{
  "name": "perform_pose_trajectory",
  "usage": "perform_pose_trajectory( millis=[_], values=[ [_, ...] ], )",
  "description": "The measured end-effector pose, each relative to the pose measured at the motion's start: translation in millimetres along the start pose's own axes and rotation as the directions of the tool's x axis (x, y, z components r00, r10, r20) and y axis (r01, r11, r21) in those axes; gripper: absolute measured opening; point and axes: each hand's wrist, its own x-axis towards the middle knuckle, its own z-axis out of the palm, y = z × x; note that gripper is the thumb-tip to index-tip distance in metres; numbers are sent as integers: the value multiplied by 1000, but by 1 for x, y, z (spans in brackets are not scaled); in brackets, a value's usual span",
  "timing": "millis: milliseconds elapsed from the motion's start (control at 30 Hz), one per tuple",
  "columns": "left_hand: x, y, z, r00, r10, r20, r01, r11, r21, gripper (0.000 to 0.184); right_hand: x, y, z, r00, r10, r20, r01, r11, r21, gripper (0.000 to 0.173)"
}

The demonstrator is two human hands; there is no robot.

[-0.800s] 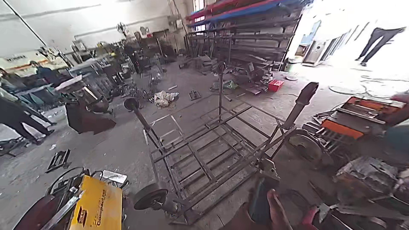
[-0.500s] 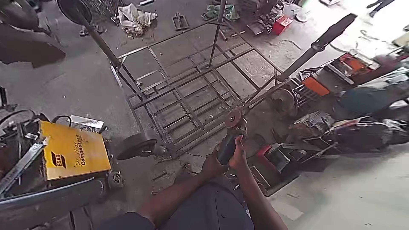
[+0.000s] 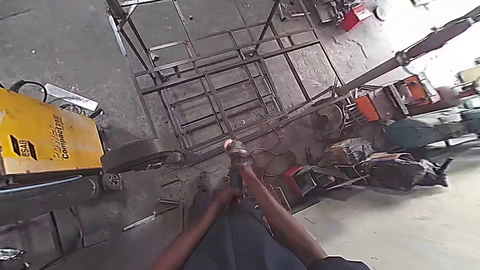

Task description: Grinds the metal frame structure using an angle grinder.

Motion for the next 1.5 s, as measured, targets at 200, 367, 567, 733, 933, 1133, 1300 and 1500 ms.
perform_pose_trajectory(
  millis=[200, 367, 567, 733, 933, 1133, 1300, 1500],
  values=[
    [51, -33, 17, 939, 109, -325, -107, 994, 27, 70, 63, 38, -6, 998, -7, -62, -28, 841, -540, 54],
    [100, -9, 32, 990, 76, -122, -66, 994, 81, 50, 101, 8, -39, 959, -93, -268, -139, 671, -729, 57],
    [119, -5, 38, 987, 70, -148, -82, 994, -72, 51, 114, 0, -37, 953, -124, -275, -160, 563, -811, 61],
    [129, -3, 39, 997, 34, -67, -39, 997, -62, 58, 115, -11, -45, 928, -122, -351, -222, 575, -788, 59],
    [132, -11, 41, 989, 98, -112, -116, 980, -163, 54, 110, -15, -31, 946, -115, -304, -221, 460, -860, 65],
    [137, -20, 41, 995, 78, -63, -83, 993, -85, 62, 110, -7, -47, 921, -160, -355, -232, 506, -830, 67],
    [112, -33, 20, 944, 186, -272, -249, 943, -220, 47, 96, 12, 3, 976, -65, -207, -171, 360, -917, 73],
    [94, -35, 21, 951, 142, -273, -221, 932, -286, 52, 89, 20, 3, 986, -71, -150, -112, 385, -916, 68]
  ],
)
